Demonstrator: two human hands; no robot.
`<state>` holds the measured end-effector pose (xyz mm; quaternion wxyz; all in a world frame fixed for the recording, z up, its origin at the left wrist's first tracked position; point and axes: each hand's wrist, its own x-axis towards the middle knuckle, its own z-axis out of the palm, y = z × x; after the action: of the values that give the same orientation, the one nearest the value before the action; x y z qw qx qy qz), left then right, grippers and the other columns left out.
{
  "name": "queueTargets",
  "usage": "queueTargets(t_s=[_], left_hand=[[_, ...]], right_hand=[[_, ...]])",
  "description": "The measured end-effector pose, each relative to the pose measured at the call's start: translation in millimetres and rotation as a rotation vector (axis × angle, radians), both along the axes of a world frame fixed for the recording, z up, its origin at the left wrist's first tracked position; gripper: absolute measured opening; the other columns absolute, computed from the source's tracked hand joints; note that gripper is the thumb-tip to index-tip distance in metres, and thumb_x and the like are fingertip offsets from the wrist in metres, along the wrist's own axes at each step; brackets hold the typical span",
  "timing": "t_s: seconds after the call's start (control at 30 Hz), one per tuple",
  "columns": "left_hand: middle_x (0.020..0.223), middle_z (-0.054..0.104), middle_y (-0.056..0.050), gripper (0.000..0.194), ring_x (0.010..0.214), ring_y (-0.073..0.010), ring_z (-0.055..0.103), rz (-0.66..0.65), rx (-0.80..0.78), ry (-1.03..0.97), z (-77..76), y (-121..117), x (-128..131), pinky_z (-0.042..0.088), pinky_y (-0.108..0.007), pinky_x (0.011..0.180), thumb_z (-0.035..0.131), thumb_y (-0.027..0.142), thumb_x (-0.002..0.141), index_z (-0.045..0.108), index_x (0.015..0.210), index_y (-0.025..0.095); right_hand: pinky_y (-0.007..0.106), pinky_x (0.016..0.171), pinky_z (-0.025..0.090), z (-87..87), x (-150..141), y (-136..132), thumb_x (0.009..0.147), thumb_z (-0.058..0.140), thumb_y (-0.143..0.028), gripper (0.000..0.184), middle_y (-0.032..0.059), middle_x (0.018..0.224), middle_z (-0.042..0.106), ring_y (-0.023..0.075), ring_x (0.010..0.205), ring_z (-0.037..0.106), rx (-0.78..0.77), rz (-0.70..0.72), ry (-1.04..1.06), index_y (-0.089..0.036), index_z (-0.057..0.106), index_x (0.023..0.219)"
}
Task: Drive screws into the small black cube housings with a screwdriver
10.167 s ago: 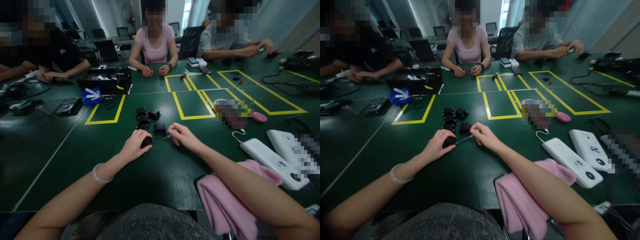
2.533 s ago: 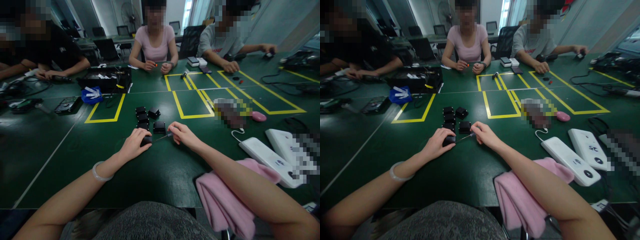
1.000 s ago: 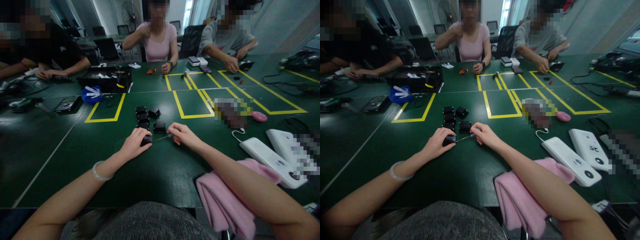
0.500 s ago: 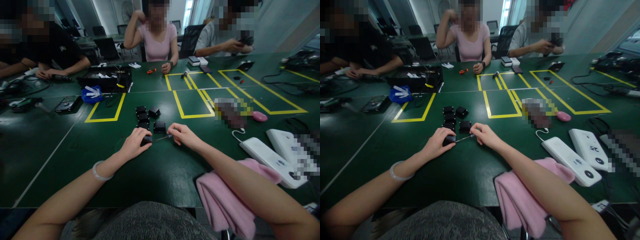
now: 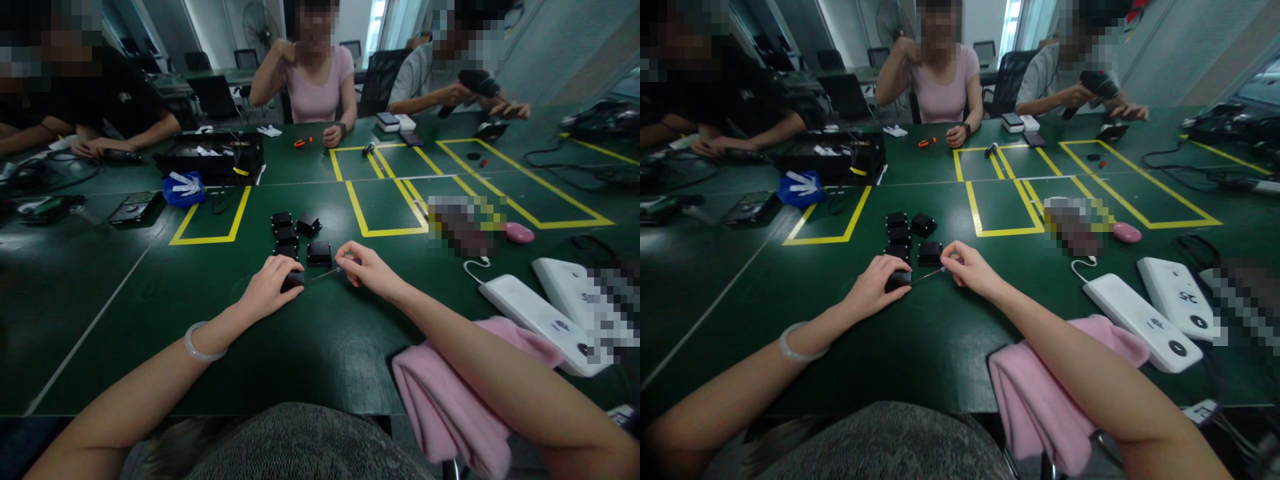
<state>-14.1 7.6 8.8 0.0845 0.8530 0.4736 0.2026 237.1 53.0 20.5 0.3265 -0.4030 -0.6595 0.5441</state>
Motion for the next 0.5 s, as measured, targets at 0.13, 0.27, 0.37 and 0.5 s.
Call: queueTargets(t_s=[0.13, 0.27, 0.37, 0.5], left_hand=[[0.116, 0.061, -0.008, 0.028, 0.110, -0.0276, 0.055, -0.003, -0.002, -0.001, -0.1, 0.2, 0.2, 0.052, -0.043, 0.088, 0.065, 0.025, 0.089, 0.055, 0.115, 0.021], [0.116, 0.061, -0.008, 0.028, 0.110, -0.0275, 0.055, -0.007, 0.000, -0.007, -0.4, 0.3, -0.1, 0.052, -0.043, 0.088, 0.065, 0.025, 0.089, 0.055, 0.115, 0.021], [0.116, 0.061, -0.009, 0.028, 0.110, -0.0279, 0.055, -0.004, -0.009, -0.007, -0.4, 0.3, 0.0, 0.052, -0.044, 0.088, 0.064, 0.026, 0.089, 0.055, 0.115, 0.021], [0.117, 0.061, -0.009, 0.028, 0.111, -0.0285, 0.055, 0.003, -0.021, -0.004, 0.1, 0.1, 0.5, 0.052, -0.044, 0.089, 0.063, 0.027, 0.089, 0.056, 0.116, 0.021]], right_hand=[[0.019, 0.040, 0.030, -0.8, 0.6, 0.0, 0.092, 0.050, -0.037, 0.020, -0.0122, 0.040, 0.035, 0.0073, 0.034, 0.037, -0.062, 0.039, 0.019, -0.019, 0.051, 0.083], [0.019, 0.041, 0.029, -0.1, 1.4, -0.1, 0.091, 0.054, -0.035, 0.016, -0.0115, 0.041, 0.040, 0.0076, 0.035, 0.040, -0.023, 0.032, -0.001, -0.019, 0.051, 0.087], [0.019, 0.042, 0.031, 0.1, 1.2, -0.2, 0.090, 0.056, -0.033, 0.015, -0.0113, 0.042, 0.043, 0.0081, 0.037, 0.042, -0.005, 0.018, 0.007, -0.019, 0.050, 0.090], [0.019, 0.040, 0.029, -0.3, 0.5, -0.5, 0.092, 0.051, -0.036, 0.020, -0.0116, 0.040, 0.037, 0.0069, 0.034, 0.038, -0.069, 0.045, 0.012, -0.018, 0.052, 0.082]])
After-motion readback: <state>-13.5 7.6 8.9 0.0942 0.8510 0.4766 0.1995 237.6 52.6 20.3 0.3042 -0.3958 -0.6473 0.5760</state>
